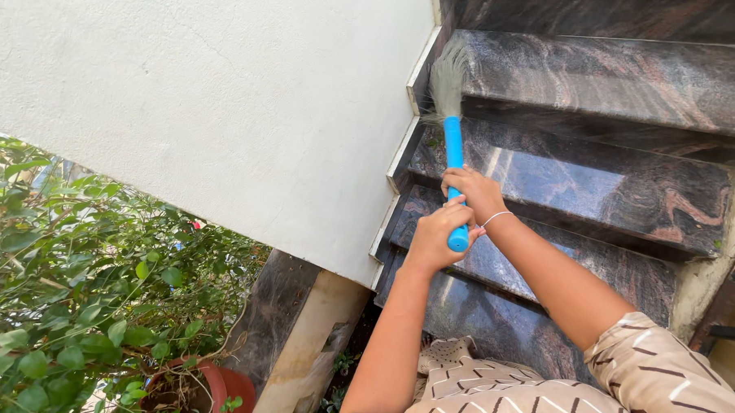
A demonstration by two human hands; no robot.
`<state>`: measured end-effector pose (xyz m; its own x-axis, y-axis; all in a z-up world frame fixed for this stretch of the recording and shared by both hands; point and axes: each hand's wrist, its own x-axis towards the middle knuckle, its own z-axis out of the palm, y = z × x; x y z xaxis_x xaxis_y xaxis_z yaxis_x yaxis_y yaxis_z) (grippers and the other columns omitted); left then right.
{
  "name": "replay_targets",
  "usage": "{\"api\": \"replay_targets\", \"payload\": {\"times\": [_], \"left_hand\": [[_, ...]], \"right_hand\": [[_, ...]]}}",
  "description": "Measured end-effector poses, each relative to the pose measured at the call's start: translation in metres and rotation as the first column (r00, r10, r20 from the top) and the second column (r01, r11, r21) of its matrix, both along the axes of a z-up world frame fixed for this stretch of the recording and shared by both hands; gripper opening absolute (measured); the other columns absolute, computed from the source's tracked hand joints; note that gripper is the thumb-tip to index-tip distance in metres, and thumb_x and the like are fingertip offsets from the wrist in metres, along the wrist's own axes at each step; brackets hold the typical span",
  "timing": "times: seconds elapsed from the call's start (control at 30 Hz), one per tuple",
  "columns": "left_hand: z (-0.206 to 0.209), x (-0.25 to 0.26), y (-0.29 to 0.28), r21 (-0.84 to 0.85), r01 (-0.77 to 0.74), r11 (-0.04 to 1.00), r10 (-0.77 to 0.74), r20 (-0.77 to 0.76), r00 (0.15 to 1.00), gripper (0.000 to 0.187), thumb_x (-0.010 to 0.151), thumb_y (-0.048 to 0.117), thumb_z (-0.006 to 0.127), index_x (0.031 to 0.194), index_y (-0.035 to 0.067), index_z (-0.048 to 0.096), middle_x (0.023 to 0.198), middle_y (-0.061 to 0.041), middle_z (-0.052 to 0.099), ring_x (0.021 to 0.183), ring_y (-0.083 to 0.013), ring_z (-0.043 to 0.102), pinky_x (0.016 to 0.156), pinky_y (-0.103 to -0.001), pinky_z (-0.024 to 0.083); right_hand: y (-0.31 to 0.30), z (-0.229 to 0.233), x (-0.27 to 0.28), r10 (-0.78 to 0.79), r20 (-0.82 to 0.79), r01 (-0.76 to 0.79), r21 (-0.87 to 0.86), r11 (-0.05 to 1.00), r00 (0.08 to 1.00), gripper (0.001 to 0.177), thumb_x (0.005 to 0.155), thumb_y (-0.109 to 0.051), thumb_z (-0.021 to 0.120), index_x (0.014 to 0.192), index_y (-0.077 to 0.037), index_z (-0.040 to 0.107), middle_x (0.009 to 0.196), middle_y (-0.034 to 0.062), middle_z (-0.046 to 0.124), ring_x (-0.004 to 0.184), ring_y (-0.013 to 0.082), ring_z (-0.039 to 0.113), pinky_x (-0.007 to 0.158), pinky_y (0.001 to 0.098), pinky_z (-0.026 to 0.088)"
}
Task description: The person sweeps marble stairs with a broom, brushing debris from each step while moving down the staircase.
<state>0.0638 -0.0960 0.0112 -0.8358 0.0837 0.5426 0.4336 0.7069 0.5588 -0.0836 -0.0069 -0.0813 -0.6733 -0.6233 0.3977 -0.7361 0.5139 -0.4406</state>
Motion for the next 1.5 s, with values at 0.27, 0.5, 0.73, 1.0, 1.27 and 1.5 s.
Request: {"api": "replay_targets", "payload": {"times": [0.27, 0.5, 0.73, 1.0, 1.27, 1.5], "left_hand": [[0.013, -0.02, 0.029, 0.048, 0.224, 0.973, -0.226, 0.049, 0.973, 0.026, 0.082, 0.02, 0.084, 0.088, 0.008, 0.061, 0.084, -0.006, 0.065, 0.097, -0.0308, 0.072, 0.107, -0.039, 0.059], [-0.013, -0.039, 0.102, -0.002, 0.452, 0.892, -0.451, 0.035, 0.892, 0.026, 0.081, 0.028, 0.084, 0.088, 0.013, 0.064, 0.096, -0.005, 0.072, 0.119, -0.0288, 0.071, 0.09, -0.039, 0.059], [-0.026, -0.05, 0.161, -0.015, 0.587, 0.809, -0.585, 0.069, 0.808, 0.025, 0.084, 0.029, 0.083, 0.089, 0.012, 0.064, 0.099, -0.004, 0.073, 0.123, -0.0278, 0.069, 0.091, -0.037, 0.06], [-0.011, -0.039, 0.177, 0.153, 0.66, 0.736, -0.669, 0.011, 0.743, 0.024, 0.08, 0.022, 0.085, 0.09, 0.01, 0.065, 0.096, -0.005, 0.072, 0.11, -0.0266, 0.071, 0.104, -0.039, 0.057], [-0.022, -0.032, 0.162, 0.339, 0.601, 0.724, -0.632, -0.022, 0.774, 0.02, 0.086, 0.017, 0.082, 0.086, 0.007, 0.065, 0.09, -0.004, 0.072, 0.091, -0.0198, 0.074, 0.119, -0.042, 0.055], [-0.123, -0.064, 0.097, 0.848, 0.136, 0.512, -0.335, 0.051, 0.941, 0.004, 0.091, 0.016, 0.076, 0.091, 0.013, 0.074, 0.126, -0.016, 0.073, 0.113, -0.0336, 0.068, 0.095, -0.051, 0.057]], "right_hand": [[0.064, 0.011, -0.001, -0.199, 0.043, 0.194, 0.1, 0.976, 0.979, 0.005, 0.084, -0.02, 0.064, 0.088, -0.022, 0.065, 0.109, -0.0067, 0.069, 0.106, 0.026, 0.068, 0.079, 0.0453, 0.054], [0.174, 0.001, 0.022, -0.412, -0.056, 0.416, 0.096, 0.904, 0.909, 0.005, 0.086, -0.022, 0.06, 0.089, -0.021, 0.065, 0.111, -0.0062, 0.07, 0.109, 0.0273, 0.066, 0.09, 0.0566, 0.048], [0.25, -0.009, 0.037, -0.559, -0.013, 0.556, 0.126, 0.822, 0.829, 0.008, 0.092, -0.02, 0.058, 0.09, -0.02, 0.066, 0.113, -0.0032, 0.07, 0.106, 0.0281, 0.065, 0.093, 0.0596, 0.045], [0.276, 0.01, 0.063, -0.612, -0.068, 0.612, 0.191, 0.767, 0.788, 0.008, 0.083, -0.017, 0.067, 0.09, -0.021, 0.068, 0.108, -0.0034, 0.071, 0.099, 0.0265, 0.068, 0.086, 0.0495, 0.05], [0.262, 0.017, 0.067, -0.545, 0.017, 0.541, 0.089, 0.836, 0.839, 0.032, 0.078, -0.008, 0.075, 0.108, -0.019, 0.067, 0.127, 0.001, 0.068, 0.108, 0.034, 0.066, 0.08, 0.0444, 0.058], [0.259, 0.003, 0.099, -0.312, 0.636, 0.555, -0.222, 0.802, 0.705, 0.07, 0.085, -0.001, 0.067, 0.149, -0.016, 0.045, 0.153, 0.0127, 0.047, 0.11, 0.0245, 0.07, 0.089, 0.0355, 0.058]]}}
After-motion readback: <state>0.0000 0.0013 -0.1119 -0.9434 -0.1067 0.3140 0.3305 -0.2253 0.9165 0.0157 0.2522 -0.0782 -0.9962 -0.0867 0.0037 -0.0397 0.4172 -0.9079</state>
